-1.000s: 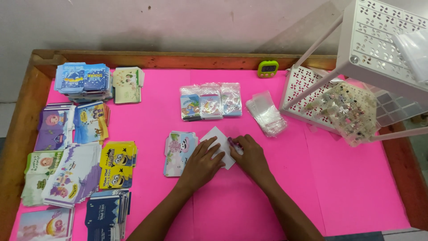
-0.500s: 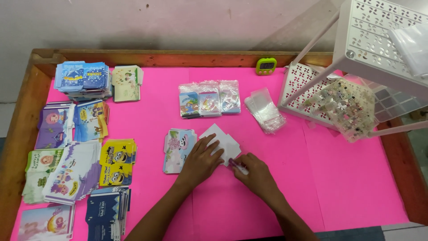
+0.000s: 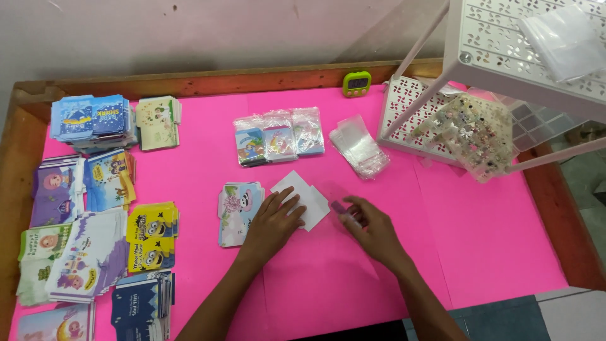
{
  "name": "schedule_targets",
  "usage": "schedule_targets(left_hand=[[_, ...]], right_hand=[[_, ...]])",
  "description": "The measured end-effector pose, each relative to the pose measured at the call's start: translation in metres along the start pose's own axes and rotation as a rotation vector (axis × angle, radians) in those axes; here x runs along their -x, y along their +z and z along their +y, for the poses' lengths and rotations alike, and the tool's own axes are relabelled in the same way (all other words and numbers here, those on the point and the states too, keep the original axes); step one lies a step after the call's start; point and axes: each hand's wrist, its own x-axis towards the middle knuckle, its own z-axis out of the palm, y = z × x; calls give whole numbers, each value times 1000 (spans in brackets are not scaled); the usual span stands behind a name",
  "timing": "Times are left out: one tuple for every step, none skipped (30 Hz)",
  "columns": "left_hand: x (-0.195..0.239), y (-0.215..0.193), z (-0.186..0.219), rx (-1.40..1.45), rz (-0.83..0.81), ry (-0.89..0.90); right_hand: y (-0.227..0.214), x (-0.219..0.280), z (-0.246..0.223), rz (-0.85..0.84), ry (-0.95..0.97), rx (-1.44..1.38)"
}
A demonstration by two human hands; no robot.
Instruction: Marking small handcrafted cards with a marker and packaging them into individual plastic sleeves.
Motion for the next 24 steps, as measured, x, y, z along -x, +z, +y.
schedule_targets(left_hand=[[0,-3,0,2,0,3],[-1,-5,1,11,-22,12],[-2,-8,1,20,-44,20],[-1,-8,0,23,-45,22],[-1,-8,-1,19,-79,13],[-1,-9,-2,16,-112,5],[-1,-9,-3,16,-112,7],[-2,-10,-4,15,-124,3],[-2,-12,-4,13,-136,-2],[-2,-10,-4,13,-137,-3],[-1,-8,-4,13,-131,8],[-1,-6,-3,13,-125,19],[-1,-6,-2,11,-124,16],[-1,-5,-2,7,-80,35],[-2,-5,-1,2,-35,52],[-1,-5,-1,-2,-33,48],[0,-4,0,21,-35,60],[0,-3,0,43,-36,72],[1,-1,0,43,-36,72],[1,0,-1,68,-56,69],[1,2,-1,93,-76,66],[1,2,-1,94,-78,66],[1,2,-1,89,-90,62],[1,2,-1,83,-103,58]], right_hand=[[-7,-1,-2,3,1,1],[-14,-2,-5,107,41,-48],[-21,-4,-8,211,82,-97],[-25,-7,2,213,84,-96],[-28,-10,11,293,95,-152],[-31,-13,21,374,105,-209],[-34,-15,23,376,105,-209],[-37,-18,24,438,70,-197],[-40,-20,26,498,35,-184],[-41,-23,24,498,35,-184],[-42,-26,23,543,23,-154],[-43,-29,21,589,11,-124],[-42,-32,22,586,9,-125],[-41,-34,23,636,-33,-72],[-40,-38,24,685,-78,-18],[-38,-41,30,682,-82,-19],[-36,-43,37,687,-102,2],[-34,-46,44,693,-122,23],[-32,-47,46,693,-121,23],[-31,-48,48,693,-100,-9],[-29,-49,51,693,-78,-42],[-29,-49,51,693,-76,-41],[-29,-50,51,695,-74,-33],[-29,-50,51,696,-73,-24]])
